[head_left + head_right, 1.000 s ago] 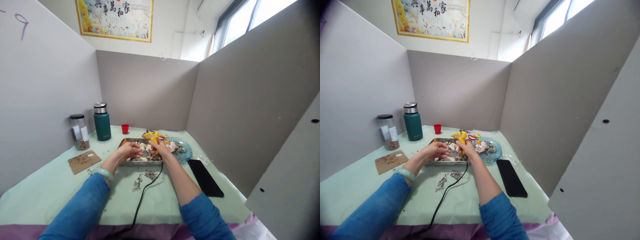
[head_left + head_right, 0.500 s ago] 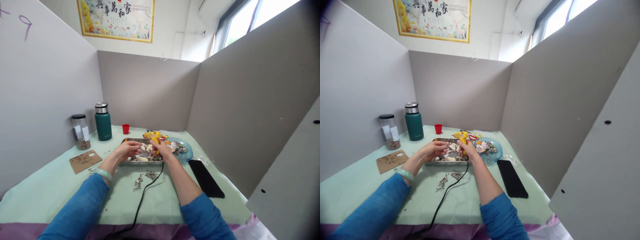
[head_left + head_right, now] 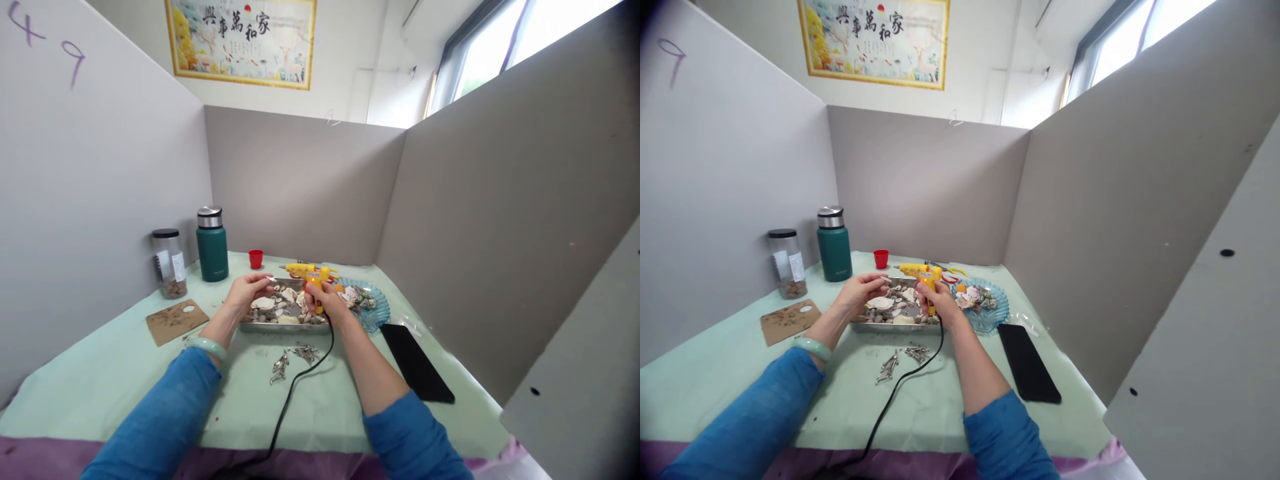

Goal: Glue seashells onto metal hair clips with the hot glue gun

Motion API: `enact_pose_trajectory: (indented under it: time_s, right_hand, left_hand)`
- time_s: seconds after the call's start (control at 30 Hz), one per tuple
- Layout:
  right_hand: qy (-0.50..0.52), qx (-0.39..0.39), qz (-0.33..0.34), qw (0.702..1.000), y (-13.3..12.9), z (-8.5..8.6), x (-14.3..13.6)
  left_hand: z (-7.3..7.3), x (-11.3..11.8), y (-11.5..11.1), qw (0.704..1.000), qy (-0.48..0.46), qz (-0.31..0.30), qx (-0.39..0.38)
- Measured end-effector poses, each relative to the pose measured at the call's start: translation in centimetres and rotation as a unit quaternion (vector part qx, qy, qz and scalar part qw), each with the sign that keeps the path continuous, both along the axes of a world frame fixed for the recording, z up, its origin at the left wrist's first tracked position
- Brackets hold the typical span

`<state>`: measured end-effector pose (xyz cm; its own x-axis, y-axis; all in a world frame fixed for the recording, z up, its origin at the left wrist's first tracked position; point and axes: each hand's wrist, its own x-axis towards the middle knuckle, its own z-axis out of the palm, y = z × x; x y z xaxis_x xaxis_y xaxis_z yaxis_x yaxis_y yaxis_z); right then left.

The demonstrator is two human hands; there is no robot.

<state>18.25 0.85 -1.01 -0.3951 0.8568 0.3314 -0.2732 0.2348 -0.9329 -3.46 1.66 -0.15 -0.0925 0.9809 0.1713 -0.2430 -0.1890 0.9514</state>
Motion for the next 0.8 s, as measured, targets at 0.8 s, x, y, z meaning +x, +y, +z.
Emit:
enact_pose_trajectory:
  time_s: [0.8]
  right_hand:
    - [-0.124,0.039,-0.036,0.991,0.29,-0.69,-0.70]
  left_hand:
    - [0.08,-0.12,-0.20,0.994,0.037,0.082,0.061]
